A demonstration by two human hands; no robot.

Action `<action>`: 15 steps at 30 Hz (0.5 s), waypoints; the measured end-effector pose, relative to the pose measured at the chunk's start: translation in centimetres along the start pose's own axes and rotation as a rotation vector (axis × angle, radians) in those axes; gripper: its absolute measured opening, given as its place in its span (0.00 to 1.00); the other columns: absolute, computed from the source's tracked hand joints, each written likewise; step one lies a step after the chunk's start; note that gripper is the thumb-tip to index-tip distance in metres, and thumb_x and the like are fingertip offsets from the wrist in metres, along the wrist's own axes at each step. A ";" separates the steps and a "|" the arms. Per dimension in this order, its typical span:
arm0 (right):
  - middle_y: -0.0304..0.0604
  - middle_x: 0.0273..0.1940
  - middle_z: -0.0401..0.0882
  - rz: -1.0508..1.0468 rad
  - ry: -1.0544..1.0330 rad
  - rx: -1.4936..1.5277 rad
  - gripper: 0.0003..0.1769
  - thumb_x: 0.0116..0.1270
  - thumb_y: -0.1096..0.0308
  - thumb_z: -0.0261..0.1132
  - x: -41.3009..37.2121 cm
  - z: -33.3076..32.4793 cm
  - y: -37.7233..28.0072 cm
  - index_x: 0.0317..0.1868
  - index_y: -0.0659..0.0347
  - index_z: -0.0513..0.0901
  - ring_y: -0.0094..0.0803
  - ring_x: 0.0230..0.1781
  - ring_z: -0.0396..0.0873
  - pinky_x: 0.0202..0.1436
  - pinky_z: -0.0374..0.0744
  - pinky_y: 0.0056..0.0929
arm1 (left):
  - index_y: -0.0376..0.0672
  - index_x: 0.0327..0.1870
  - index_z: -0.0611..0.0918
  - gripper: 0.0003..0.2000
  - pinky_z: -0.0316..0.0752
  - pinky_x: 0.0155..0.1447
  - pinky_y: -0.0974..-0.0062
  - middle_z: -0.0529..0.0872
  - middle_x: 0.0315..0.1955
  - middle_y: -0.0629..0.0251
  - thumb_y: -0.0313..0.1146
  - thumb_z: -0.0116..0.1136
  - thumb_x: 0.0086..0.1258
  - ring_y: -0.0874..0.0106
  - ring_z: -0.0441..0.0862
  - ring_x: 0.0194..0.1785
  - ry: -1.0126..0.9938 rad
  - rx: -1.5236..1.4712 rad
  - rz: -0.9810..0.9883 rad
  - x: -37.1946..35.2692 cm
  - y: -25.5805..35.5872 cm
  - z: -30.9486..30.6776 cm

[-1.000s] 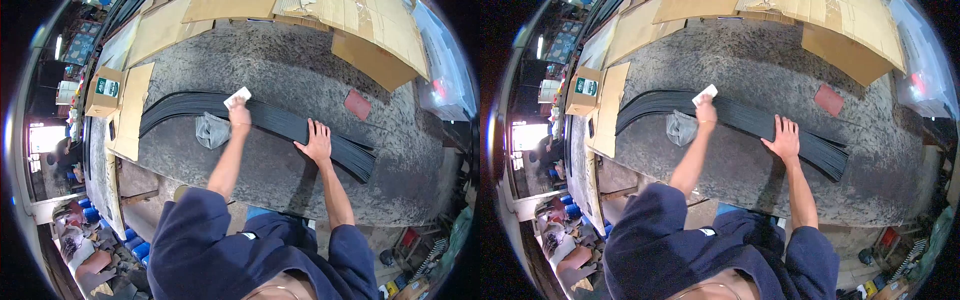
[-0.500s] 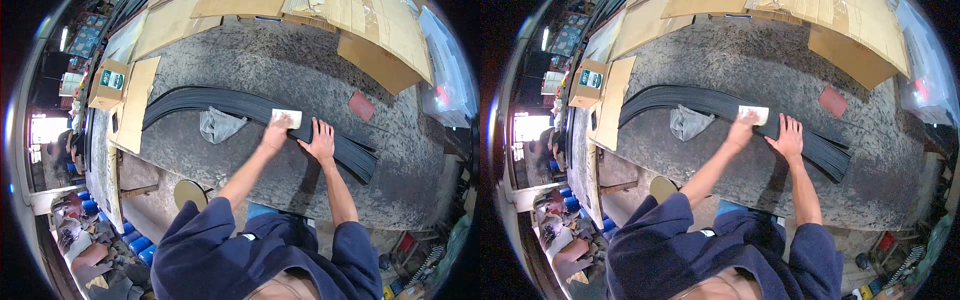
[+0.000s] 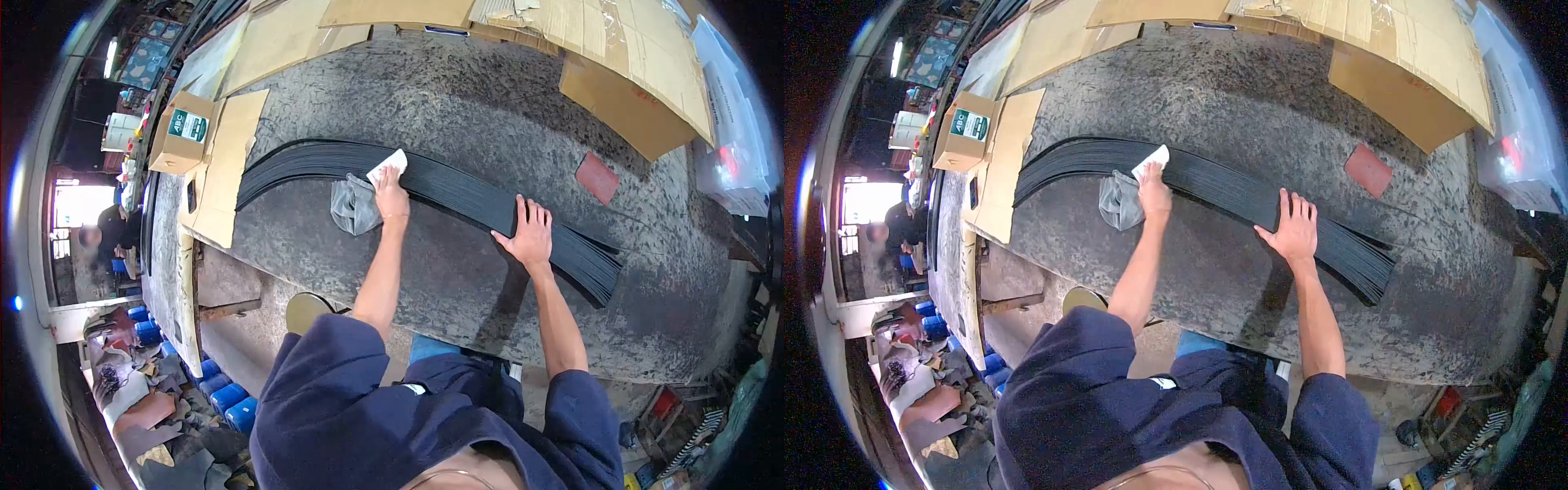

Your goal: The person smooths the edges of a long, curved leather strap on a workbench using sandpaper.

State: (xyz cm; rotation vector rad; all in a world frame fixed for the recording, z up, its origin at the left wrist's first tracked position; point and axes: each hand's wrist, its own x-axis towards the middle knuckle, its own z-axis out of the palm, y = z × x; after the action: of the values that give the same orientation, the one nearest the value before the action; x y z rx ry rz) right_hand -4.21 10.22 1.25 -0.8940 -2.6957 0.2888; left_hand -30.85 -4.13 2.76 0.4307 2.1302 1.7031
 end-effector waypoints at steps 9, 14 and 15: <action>0.53 0.63 0.73 -0.002 -0.007 0.002 0.57 0.50 0.32 0.73 0.2 -0.2 -0.1 0.72 0.64 0.68 0.50 0.65 0.70 0.71 0.65 0.52 | 0.34 0.58 0.82 0.19 0.72 0.67 0.53 0.84 0.55 0.44 0.20 0.48 0.66 0.48 0.80 0.59 0.002 0.895 0.547 2.1 -5.9 -2.9; 0.54 0.64 0.73 -0.012 -0.006 -0.007 0.57 0.51 0.32 0.72 0.0 -0.1 -0.2 0.73 0.63 0.67 0.50 0.65 0.69 0.71 0.64 0.52 | 0.33 0.55 0.82 0.19 0.70 0.70 0.52 0.85 0.54 0.44 0.18 0.53 0.61 0.49 0.81 0.60 -0.132 0.874 0.853 -5.5 -5.5 3.1; 0.54 0.64 0.72 -0.005 -0.016 -0.005 0.58 0.51 0.32 0.72 0.0 -0.1 -0.2 0.73 0.63 0.67 0.50 0.65 0.69 0.72 0.64 0.53 | 0.34 0.55 0.83 0.19 0.70 0.71 0.53 0.85 0.53 0.45 0.19 0.53 0.62 0.50 0.81 0.60 -0.211 0.843 0.849 -4.9 -4.6 1.8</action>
State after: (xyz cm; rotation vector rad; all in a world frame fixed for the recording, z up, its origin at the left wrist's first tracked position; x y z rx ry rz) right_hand -4.28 10.06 1.35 -0.8895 -2.7141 0.2899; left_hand -25.67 -5.86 -1.56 1.8545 2.5769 0.8480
